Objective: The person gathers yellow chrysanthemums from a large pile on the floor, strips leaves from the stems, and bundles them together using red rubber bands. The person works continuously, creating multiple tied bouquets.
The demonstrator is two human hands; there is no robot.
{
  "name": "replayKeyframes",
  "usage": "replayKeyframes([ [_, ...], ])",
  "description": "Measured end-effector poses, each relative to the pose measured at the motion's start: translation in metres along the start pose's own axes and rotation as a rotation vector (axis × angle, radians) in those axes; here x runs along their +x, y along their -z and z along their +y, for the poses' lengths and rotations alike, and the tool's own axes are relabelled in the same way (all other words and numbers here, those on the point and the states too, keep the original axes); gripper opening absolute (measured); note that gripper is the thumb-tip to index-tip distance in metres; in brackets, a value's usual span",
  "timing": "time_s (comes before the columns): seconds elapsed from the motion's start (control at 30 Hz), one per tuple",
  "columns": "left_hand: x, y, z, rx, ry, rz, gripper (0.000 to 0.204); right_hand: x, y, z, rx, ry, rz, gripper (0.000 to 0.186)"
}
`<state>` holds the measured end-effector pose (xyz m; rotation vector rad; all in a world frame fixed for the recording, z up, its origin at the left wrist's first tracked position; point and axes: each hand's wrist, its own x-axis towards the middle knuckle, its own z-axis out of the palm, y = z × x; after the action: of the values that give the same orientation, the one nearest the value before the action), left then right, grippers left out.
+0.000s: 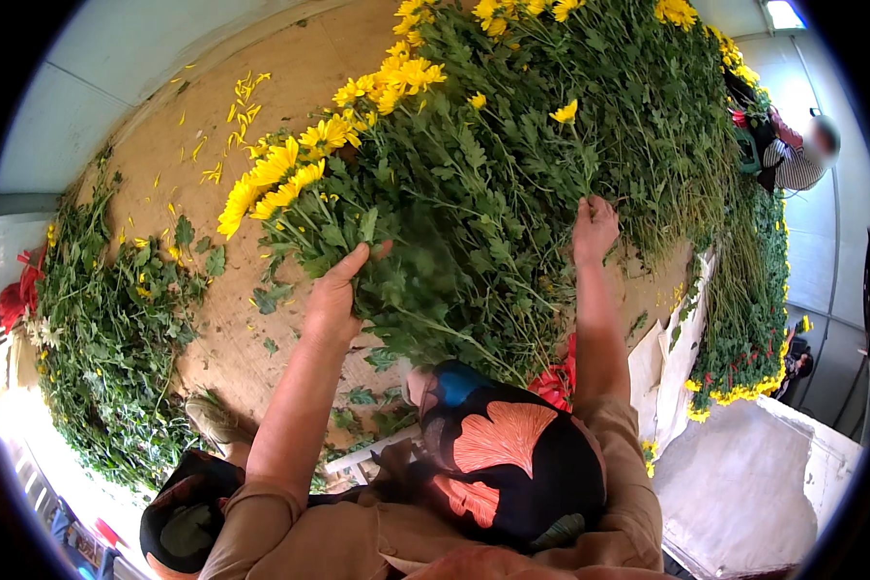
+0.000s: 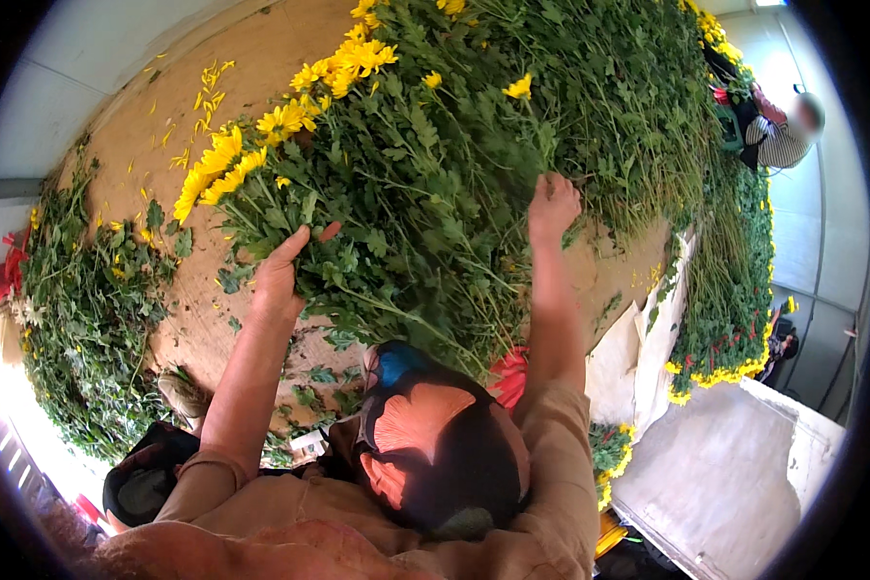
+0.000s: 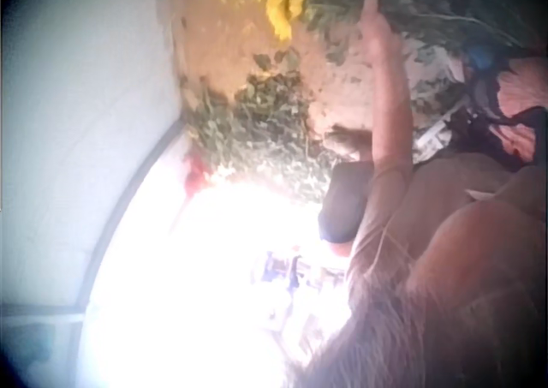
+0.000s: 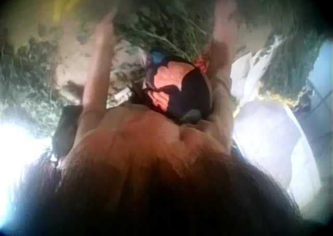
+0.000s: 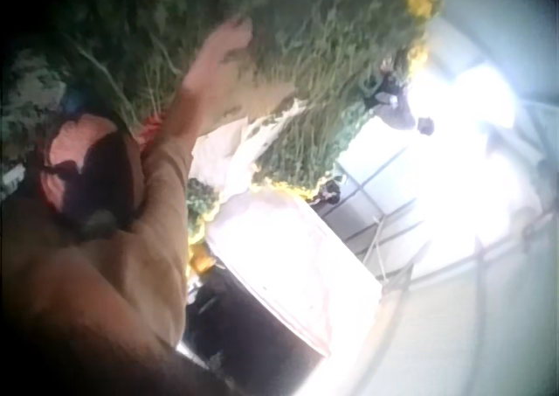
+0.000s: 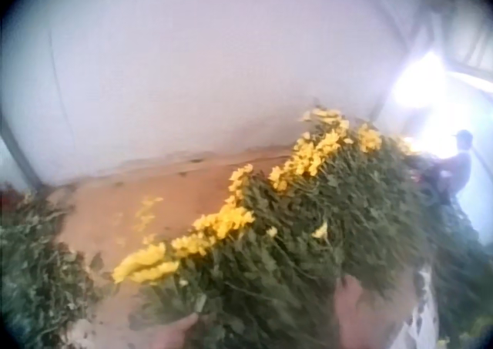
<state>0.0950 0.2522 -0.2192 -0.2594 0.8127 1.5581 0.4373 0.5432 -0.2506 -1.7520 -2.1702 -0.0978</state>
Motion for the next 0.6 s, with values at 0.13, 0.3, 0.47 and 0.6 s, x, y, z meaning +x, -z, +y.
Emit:
replayKeyframes([
  [0.13, -0.009, -0.01, 0.006, -0.052, 0.079, -0.062, 0.043, -0.024, 0.053, -0.083, 0.34, 0.288, 0.001, 0.021],
  [0.3, 0.002, 0.01, 0.001, -0.038, 0.117, -0.002, 0.046, -0.075, 0.101, -0.197, 0.634, 0.438, -0.139, 0.02],
  [0.47, -0.002, 0.011, -0.002, -0.086, 0.091, 0.023, 0.042, -0.108, 0.101, -0.262, 0.835, 0.415, -0.053, 0.025],
  [0.6, -0.001, 0.014, -0.005, -0.159, 0.098, 0.064, 0.036, -0.128, 0.083, -0.271, 0.698, 0.488, -0.207, 0.038],
])
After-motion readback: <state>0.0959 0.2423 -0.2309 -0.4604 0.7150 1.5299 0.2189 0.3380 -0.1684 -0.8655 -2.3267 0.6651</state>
